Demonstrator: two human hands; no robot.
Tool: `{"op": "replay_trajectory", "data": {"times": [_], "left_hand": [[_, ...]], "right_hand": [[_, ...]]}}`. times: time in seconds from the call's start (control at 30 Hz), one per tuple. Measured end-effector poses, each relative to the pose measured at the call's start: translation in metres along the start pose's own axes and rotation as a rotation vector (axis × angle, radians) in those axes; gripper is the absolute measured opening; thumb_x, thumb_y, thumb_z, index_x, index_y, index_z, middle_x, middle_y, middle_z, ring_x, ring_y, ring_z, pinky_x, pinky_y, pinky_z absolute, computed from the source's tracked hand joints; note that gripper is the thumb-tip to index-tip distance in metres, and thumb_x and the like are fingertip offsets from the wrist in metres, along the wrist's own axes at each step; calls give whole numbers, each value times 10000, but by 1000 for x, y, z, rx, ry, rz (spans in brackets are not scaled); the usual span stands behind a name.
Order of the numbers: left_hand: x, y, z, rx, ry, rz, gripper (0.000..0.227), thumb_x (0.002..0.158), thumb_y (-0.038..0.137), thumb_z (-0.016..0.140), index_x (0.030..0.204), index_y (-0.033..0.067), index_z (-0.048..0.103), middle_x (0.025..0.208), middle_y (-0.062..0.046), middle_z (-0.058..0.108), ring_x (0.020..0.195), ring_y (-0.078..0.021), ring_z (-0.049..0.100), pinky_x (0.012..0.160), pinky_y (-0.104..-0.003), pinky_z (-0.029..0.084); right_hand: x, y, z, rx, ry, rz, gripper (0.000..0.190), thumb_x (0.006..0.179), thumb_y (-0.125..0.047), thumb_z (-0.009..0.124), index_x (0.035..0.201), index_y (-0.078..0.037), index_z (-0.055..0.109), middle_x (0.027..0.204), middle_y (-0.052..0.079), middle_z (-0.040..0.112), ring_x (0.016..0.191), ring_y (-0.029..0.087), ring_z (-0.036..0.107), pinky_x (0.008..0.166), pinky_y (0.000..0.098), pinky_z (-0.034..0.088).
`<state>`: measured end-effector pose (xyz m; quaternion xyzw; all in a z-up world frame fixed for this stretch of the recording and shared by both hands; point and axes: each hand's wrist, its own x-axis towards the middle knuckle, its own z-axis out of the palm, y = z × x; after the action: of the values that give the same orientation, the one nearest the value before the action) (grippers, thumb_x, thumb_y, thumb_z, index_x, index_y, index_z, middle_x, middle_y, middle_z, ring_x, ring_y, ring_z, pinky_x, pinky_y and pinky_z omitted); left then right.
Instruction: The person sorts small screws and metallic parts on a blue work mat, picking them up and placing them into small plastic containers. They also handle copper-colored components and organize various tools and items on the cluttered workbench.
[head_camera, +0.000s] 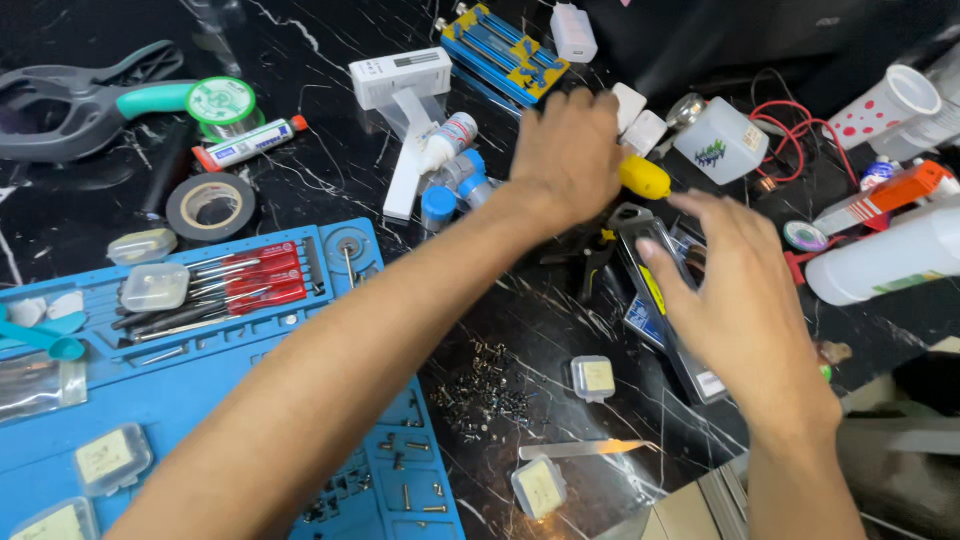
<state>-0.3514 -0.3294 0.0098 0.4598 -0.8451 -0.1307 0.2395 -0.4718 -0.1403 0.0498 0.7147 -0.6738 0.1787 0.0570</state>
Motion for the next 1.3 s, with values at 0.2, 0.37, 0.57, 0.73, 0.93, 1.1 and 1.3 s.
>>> {"op": "replay_trajectory", "data": {"times": [0.2, 0.37, 0.57, 0.73, 0.93, 1.1, 1.3], "left_hand": [[45, -111, -40, 63, 244, 46, 323, 994, 260, 887, 1283, 141, 805, 1188, -183, 842, 1108, -504, 776, 831, -676, 621], [23, -137, -72, 253, -68, -68, 598, 971, 242, 856, 1544, 137, 723, 1465, -279, 652, 1386, -552, 543, 1106, -752, 452], [10, -147, -92, 337, -282, -324, 902, 945, 320, 904, 1754, 342, 505, 1765, -261, 399, 1652, -539, 249, 1302, -742, 258], [5, -171, -108, 320, -235, -313, 865, 920, 255, 908, 1703, 406, 572, 1672, -259, 472, 1581, -542, 285, 1262, -746, 261], [0, -195, -109, 267, -196, -279, 814, 872, 286, 970, 1627, 351, 674, 1536, -258, 565, 1433, -526, 465, 1157, -695, 412], [-19, -161, -87, 595, -63, -340, 662, 1073, 640, 732, 1463, 109, 670, 1365, -196, 770, 1243, -451, 783, 894, -565, 624], [-38, -115, -101, 326, -399, -483, 754, 1152, 759, 594, 1575, 136, 641, 1536, -157, 712, 1392, -443, 701, 1061, -576, 567]], "right_hand": [[59, 6, -13, 92, -118, 189, 486, 1132, -260, 695, 1582, -82, 654, 1575, 153, 730, 1449, 447, 614, 1197, 573, 430], [86, -3, 17, 217, -238, 67, 466, 1156, -300, 646, 1584, -115, 659, 1517, 173, 747, 1431, 405, 633, 1194, 549, 455], [101, -3, 71, 157, -187, -262, 560, 1060, -379, 827, 1526, -111, 672, 1594, 196, 645, 1477, 425, 570, 1224, 558, 422], [106, 8, 74, 56, -189, -266, 591, 1015, -311, 892, 1496, -48, 671, 1462, 198, 710, 1397, 453, 608, 1197, 590, 450], [109, 24, 78, 92, -167, -213, 502, 956, -262, 913, 1374, -85, 700, 1367, 169, 691, 1311, 415, 633, 1134, 510, 483], [110, 27, 78, 74, -186, -249, 520, 959, -237, 921, 1397, -53, 711, 1369, 191, 712, 1250, 416, 675, 1079, 517, 514], [107, 30, 78, 54, -245, -210, 670, 994, -302, 888, 1559, -15, 671, 1592, 266, 658, 1585, 466, 528, 1288, 584, 394]]}}
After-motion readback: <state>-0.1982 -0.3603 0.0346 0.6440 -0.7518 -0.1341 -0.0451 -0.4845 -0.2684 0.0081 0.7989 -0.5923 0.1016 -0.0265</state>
